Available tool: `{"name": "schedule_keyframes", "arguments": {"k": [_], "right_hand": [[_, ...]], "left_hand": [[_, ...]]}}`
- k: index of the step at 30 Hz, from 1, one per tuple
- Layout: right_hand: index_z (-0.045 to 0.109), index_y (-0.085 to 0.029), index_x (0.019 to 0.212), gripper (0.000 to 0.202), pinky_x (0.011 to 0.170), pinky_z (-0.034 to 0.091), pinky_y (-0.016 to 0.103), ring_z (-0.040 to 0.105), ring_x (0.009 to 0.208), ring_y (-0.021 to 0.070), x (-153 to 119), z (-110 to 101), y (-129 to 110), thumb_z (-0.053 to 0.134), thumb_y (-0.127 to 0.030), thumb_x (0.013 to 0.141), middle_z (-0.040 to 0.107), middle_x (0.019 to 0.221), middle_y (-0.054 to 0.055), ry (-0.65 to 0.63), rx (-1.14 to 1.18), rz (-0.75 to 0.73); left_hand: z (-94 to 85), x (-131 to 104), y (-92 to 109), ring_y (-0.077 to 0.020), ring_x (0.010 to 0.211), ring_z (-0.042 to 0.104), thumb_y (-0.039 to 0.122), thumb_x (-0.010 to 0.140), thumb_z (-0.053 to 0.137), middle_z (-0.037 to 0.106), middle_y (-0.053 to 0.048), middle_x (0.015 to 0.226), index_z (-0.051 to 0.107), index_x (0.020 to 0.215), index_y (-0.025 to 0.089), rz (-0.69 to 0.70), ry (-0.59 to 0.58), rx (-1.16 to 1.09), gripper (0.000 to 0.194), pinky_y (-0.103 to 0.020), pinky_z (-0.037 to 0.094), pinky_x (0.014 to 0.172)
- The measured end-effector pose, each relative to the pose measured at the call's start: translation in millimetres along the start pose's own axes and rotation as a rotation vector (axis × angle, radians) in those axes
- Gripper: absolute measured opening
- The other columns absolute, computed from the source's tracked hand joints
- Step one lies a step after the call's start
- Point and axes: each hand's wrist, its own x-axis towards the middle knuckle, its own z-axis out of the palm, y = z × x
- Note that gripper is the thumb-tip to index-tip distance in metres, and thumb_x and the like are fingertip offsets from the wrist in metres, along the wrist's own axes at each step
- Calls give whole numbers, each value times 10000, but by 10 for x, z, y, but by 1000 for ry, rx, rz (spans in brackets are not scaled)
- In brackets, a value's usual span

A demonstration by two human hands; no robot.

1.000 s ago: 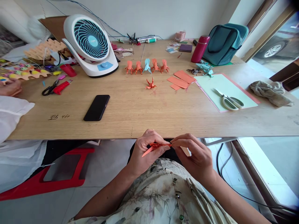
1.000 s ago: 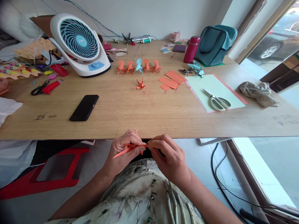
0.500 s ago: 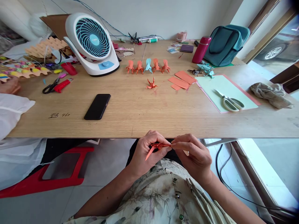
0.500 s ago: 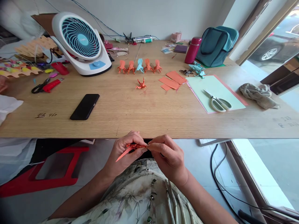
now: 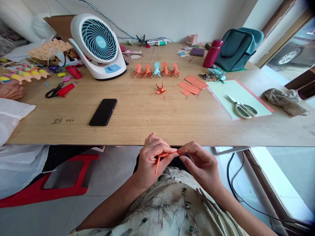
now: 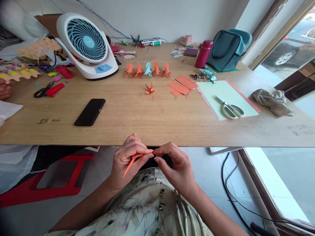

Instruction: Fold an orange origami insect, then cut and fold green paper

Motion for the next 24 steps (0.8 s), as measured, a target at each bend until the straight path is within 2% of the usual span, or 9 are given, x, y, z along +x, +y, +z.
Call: {"name": "schedule_keyframes", "arguments": {"k": [8, 13, 21, 24], "right_hand": [[698, -255, 891, 75, 709, 460, 266, 577, 778, 136, 31, -2, 12, 662, -200, 927, 629, 828, -2, -15, 177, 138], [698, -251, 889, 54, 700, 452, 263, 565, 763, 131, 34, 4, 3, 674, -215, 921, 615, 810, -5, -28, 254, 164], [678, -250, 915, 64, 721, 444, 290, 567, 800, 147, 37, -40, 19, 644, -203, 941, 612, 854, 9, -61, 112, 100], [686, -248, 922, 61, 721, 448, 284, 572, 796, 142, 56, -63, 14, 644, -208, 943, 619, 855, 9, -93, 129, 110]], "left_hand": [[6, -31, -8, -135, 772, 626, 176, 820, 777, 690, 27, 766, 712, 843, 226, 2, -43, -4, 86, -433, 330, 1092], [5, -22, -25, -134, 777, 620, 191, 817, 784, 685, 29, 762, 712, 829, 226, -2, -36, -12, 81, -430, 332, 1091], [-13, -3, -43, -133, 759, 601, 216, 831, 773, 675, 23, 749, 713, 820, 222, 10, -60, -12, 62, -443, 320, 1103], [-17, 0, -48, -133, 750, 599, 222, 835, 769, 667, 24, 732, 712, 811, 218, -9, -71, -26, 63, -453, 301, 1116]]}}
